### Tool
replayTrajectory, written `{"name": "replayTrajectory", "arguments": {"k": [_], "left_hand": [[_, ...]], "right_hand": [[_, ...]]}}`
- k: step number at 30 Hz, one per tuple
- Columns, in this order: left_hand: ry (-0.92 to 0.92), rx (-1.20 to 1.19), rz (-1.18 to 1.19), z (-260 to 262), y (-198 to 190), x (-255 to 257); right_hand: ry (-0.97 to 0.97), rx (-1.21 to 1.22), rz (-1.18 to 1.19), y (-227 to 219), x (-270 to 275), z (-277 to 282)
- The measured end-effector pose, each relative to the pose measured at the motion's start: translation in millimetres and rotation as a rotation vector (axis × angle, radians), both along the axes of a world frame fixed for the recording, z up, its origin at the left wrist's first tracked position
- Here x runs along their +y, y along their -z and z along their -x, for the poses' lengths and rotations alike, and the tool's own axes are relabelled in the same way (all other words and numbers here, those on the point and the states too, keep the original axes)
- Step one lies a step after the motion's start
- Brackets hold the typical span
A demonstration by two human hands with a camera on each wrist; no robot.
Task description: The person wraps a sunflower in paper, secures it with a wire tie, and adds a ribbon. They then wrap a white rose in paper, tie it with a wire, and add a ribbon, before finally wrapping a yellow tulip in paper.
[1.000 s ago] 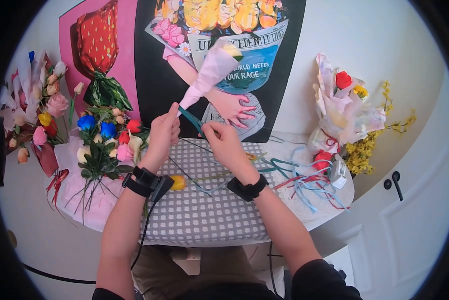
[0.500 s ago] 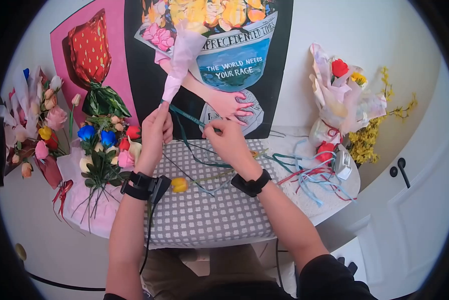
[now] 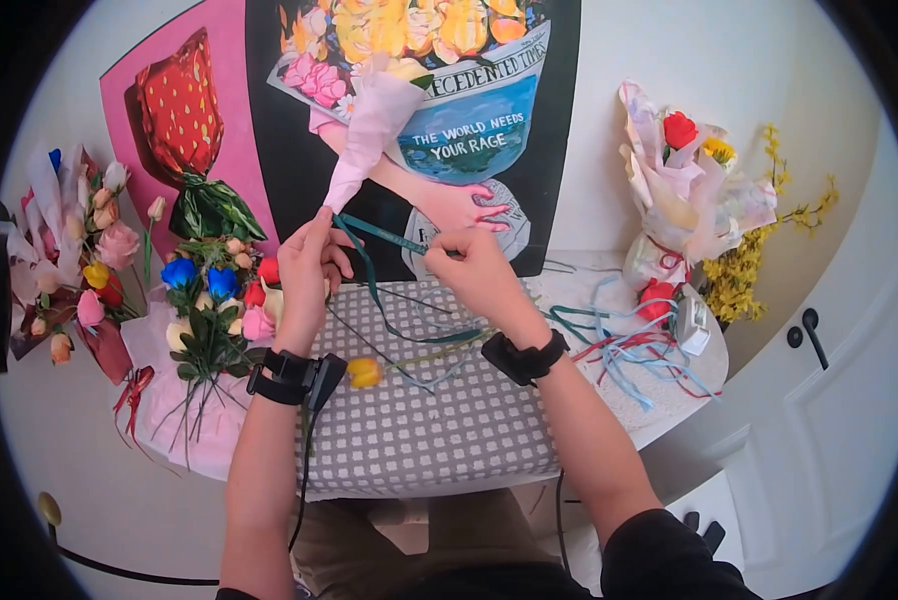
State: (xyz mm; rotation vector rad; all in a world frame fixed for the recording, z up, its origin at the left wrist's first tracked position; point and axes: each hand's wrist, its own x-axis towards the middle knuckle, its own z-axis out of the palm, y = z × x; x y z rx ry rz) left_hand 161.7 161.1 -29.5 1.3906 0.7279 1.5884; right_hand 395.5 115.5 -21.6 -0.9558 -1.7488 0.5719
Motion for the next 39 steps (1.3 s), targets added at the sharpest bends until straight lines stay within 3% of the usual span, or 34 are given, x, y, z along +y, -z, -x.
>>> {"name": "replayTrajectory", "arguments": {"k": [14,17,19,23,27,29,31,33,35,37,39], "left_hand": [[0.061,-0.030,-0.017,-2.9,-6.8,-8.3],[0.055,-0.135,0.018,-2.5,-8.1,-9.0],[-0.074,-0.079,-0.035,-1.5,-4.5,-1.1],[-0.143,-0.071,-0.036,-3.6,-4.9,-4.0],[-0.170,0.057,-0.099,-1.9,1.3,-2.1],[-0.345,0.518,-0.351,-6.2,-0.8,-8.7],[-0.317,0.658,-0.390,-16.3,-3.1,-23.3],[-0.244,0.715,-0.408,-22.2,-6.3,-33.8],[-0.237,0.715,-0.438,-23.5,-7.7,-36.1],[-0.227,0.716,-0.471,-24.0,-7.5,-35.6],[-0.111,0.577,-0.388,-22.1,-4.4,-29.5]], "right_hand": [[0.132,-0.027,0.070,5.6,5.8,-5.6],[0.149,-0.048,0.045,7.2,7.9,-7.8],[0.142,-0.063,0.040,5.8,7.7,-10.1],[0.017,-0.075,0.030,-6.6,2.5,-19.5],[-0.161,0.043,0.004,-38.1,-25.9,-30.0],[-0.161,0.112,0.010,-43.7,-33.6,-37.2],[-0.225,0.258,0.005,-47.9,-38.7,-42.1],[-0.225,0.217,-0.098,-50.0,-39.0,-40.9],[-0.222,0.401,-0.131,-55.9,-49.1,-29.4],[-0.223,0.408,-0.122,-58.9,-53.2,-29.0],[-0.227,0.411,-0.113,-60.1,-53.9,-30.7]]}}
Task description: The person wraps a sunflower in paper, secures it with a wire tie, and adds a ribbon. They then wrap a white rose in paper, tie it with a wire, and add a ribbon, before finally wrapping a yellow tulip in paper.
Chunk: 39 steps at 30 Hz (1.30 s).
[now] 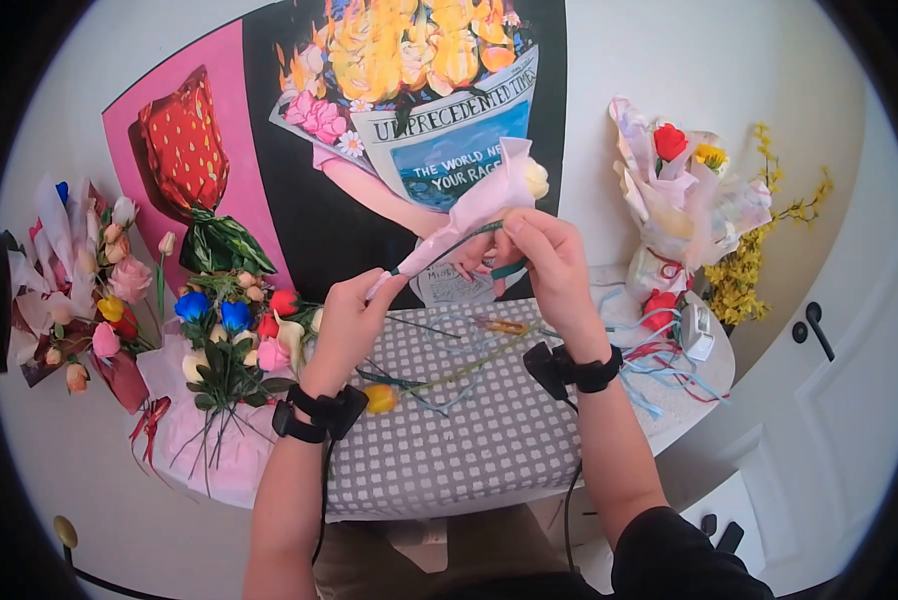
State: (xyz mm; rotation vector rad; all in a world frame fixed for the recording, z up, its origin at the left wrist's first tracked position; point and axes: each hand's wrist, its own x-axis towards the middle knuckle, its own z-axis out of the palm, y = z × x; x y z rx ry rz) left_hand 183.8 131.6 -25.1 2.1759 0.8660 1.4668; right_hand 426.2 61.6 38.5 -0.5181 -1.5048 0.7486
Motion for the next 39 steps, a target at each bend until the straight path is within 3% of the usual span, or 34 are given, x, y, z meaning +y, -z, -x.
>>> {"name": "replayTrajectory", "arguments": {"k": [1,6,10,12,14,18,23,24,29,31,35,37,39], "left_hand": [[0.000,-0.001,-0.003,0.7,0.3,2.6],[0.367,-0.224,0.370,4.6,-1.1,4.7],[0.341,-0.136,0.376,-0.2,3.3,3.5],[0.035,0.100,0.114,-2.7,3.3,-1.1],[-0.047,0.158,0.039,-3.6,5.8,-2.4],[-0.205,0.351,-0.168,-4.3,13.1,-1.0],[-0.192,0.546,-0.334,-16.8,15.0,-14.9],[-0.179,0.618,-0.381,-18.5,13.9,-17.7],[-0.107,0.591,-0.473,-24.3,14.4,-27.0],[-0.093,0.567,-0.487,-26.4,15.4,-28.6],[-0.063,0.485,-0.504,-28.5,12.6,-32.3],[-0.065,0.486,-0.513,-28.6,13.4,-33.5],[-0.085,0.534,-0.501,-28.6,14.6,-34.9]], "right_hand": [[-0.001,0.023,-0.026,0.9,1.4,-2.3],[0.022,0.072,-0.071,4.9,9.5,-11.1],[0.019,0.118,-0.049,5.7,5.4,-3.4],[0.002,0.102,-0.047,6.5,0.6,6.3],[0.018,-0.142,-0.054,7.1,-4.0,16.1],[-0.018,-0.260,-0.019,16.6,-1.0,26.5],[-0.003,-0.221,-0.041,21.0,8.6,34.8],[-0.041,-0.121,-0.016,16.7,8.4,37.0],[-0.042,0.022,0.037,18.6,22.6,40.6],[0.112,-0.249,-0.057,24.7,35.0,39.0],[0.246,-0.310,-0.049,30.3,41.1,37.8],[0.312,-0.586,0.036,28.8,38.8,34.7],[0.327,-0.639,0.057,31.2,37.7,36.7]]}}
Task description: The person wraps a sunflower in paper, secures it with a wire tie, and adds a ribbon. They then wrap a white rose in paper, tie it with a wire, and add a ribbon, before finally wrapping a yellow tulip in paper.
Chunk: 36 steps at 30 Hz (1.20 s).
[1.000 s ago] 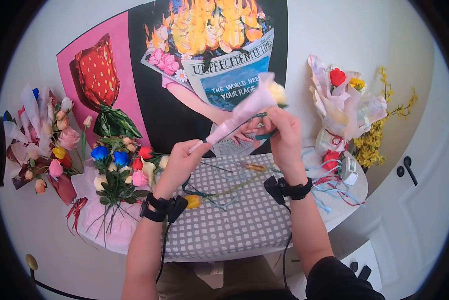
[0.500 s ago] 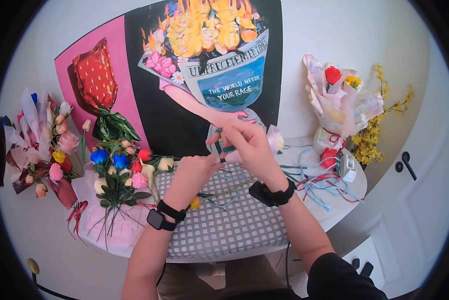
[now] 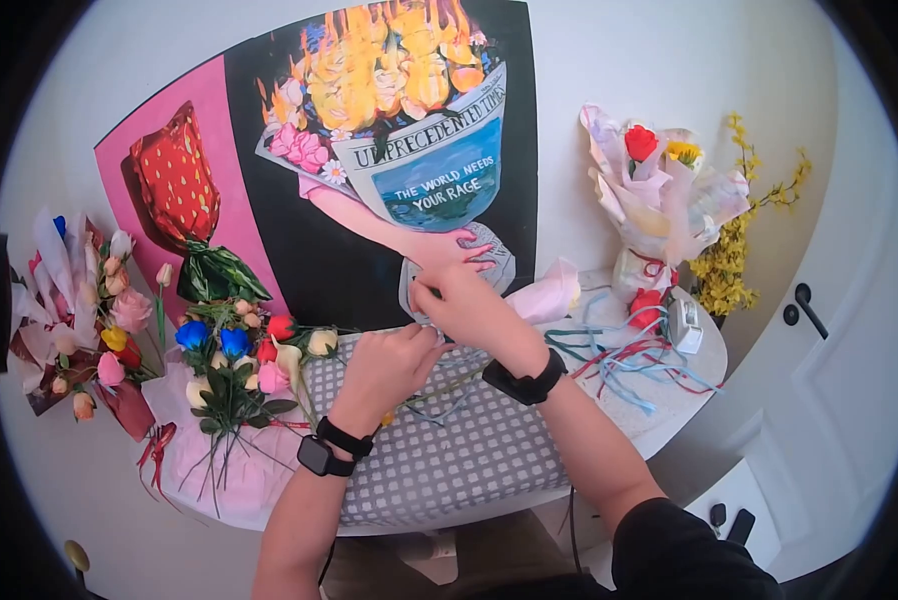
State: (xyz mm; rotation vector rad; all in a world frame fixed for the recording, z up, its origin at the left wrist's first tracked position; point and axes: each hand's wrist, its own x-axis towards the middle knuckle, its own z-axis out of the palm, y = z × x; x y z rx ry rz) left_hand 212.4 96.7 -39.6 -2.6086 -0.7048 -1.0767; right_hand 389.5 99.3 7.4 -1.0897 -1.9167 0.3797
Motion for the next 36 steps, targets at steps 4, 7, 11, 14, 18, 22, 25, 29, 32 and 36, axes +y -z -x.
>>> {"name": "replayTrajectory", "arguments": {"k": [4,7,11,14,18,22,25,29,32,36], "left_hand": [[0.046,-0.042,-0.061,-5.6,-11.4,-9.9],[0.092,-0.053,-0.028,-6.9,-13.0,-13.0],[0.131,-0.079,-0.057,-8.8,-14.2,-14.5],[0.166,-0.078,-0.065,-9.5,-15.1,-13.7],[0.232,-0.022,-0.062,-7.7,-11.5,-13.3],[0.228,0.003,-0.071,-10.8,-4.1,-8.5],[0.205,-0.016,-0.043,-8.9,-1.4,-7.2],[0.233,-0.142,-0.014,-7.7,0.8,-1.4],[0.222,-0.274,0.085,-5.7,-0.6,0.0],[0.178,-0.553,0.377,0.5,-1.9,9.1]], "right_hand": [[0.049,-0.103,0.038,3.0,4.7,-5.5],[0.051,0.066,0.147,3.5,5.4,-8.1],[0.102,0.064,0.106,-3.2,-1.4,-10.2],[0.131,0.011,0.178,-4.2,2.3,-15.1],[0.132,-0.019,0.265,1.7,10.6,-18.8],[0.085,0.006,0.255,1.4,10.7,-20.0],[0.191,-0.021,0.067,10.2,9.9,-15.4],[0.367,0.048,-0.506,-6.0,4.1,-4.7],[0.415,0.056,-0.789,-26.3,-23.0,4.5],[0.147,0.069,-1.011,-23.3,-40.8,14.7]]}}
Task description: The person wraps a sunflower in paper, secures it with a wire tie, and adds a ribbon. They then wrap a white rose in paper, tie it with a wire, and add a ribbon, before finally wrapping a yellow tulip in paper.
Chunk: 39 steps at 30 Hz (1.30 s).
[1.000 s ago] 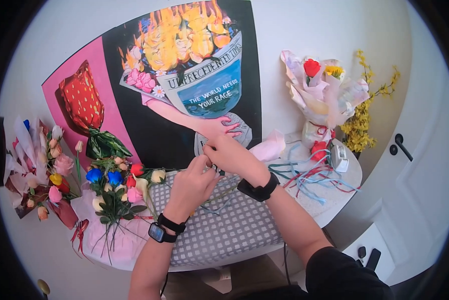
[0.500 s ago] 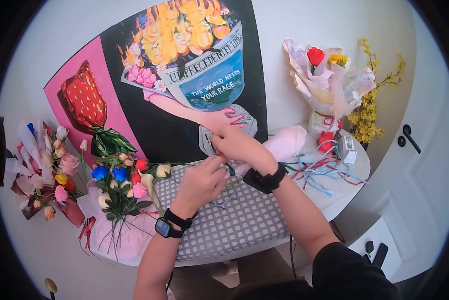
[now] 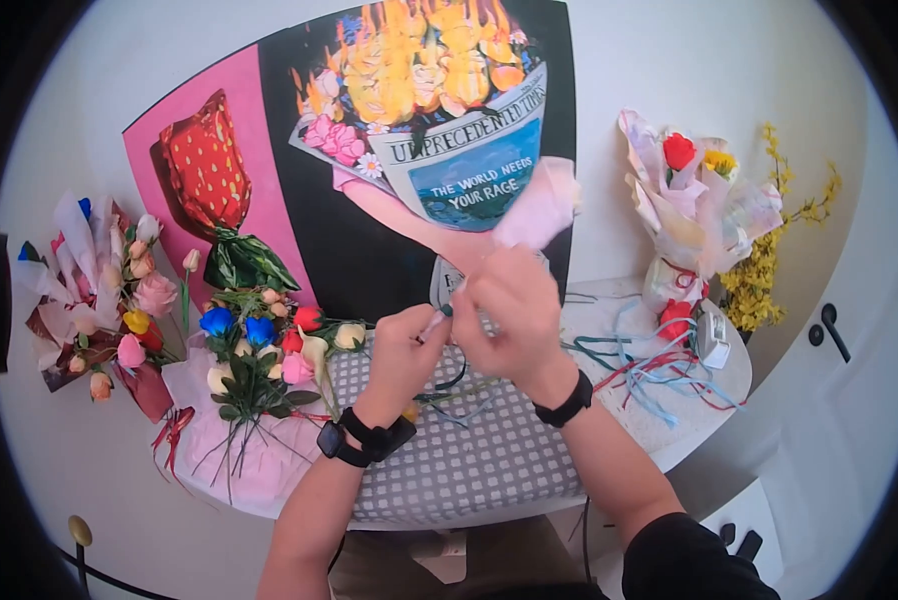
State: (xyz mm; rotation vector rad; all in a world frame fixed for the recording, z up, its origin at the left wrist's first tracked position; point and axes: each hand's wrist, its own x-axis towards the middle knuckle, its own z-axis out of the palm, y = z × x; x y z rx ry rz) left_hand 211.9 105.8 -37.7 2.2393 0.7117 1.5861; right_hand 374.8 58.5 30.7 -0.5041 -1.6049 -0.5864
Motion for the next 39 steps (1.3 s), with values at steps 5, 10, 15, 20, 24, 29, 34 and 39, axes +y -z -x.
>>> {"name": "replayTrajectory", "arguments": {"k": [5,10,15,20,24,29,34,39], "left_hand": [[0.024,-0.197,0.233,9.1,-9.3,7.3],[0.079,-0.279,0.363,15.1,-10.9,14.6],[0.152,-0.338,0.420,15.2,-10.5,18.5],[0.182,-0.344,0.495,21.6,-13.7,23.5],[0.176,-0.347,0.538,24.4,-9.5,30.2],[0.247,-0.419,0.736,26.7,-14.0,26.3],[0.141,-0.340,0.728,28.6,-10.8,29.4],[-0.101,-0.143,0.314,21.8,-6.3,27.3]], "right_hand": [[-0.027,-0.011,0.508,24.4,7.3,8.9],[-0.032,0.108,0.912,62.4,45.1,2.6],[-0.642,0.154,1.111,68.6,55.8,6.8],[-0.739,0.233,1.401,60.5,45.4,3.1],[-0.479,0.187,1.182,63.1,51.4,2.5],[-0.293,0.147,1.156,63.7,50.0,-2.6],[-0.291,0.124,1.197,60.1,45.8,-5.1],[-0.327,0.138,1.255,52.0,46.5,-14.1]]}}
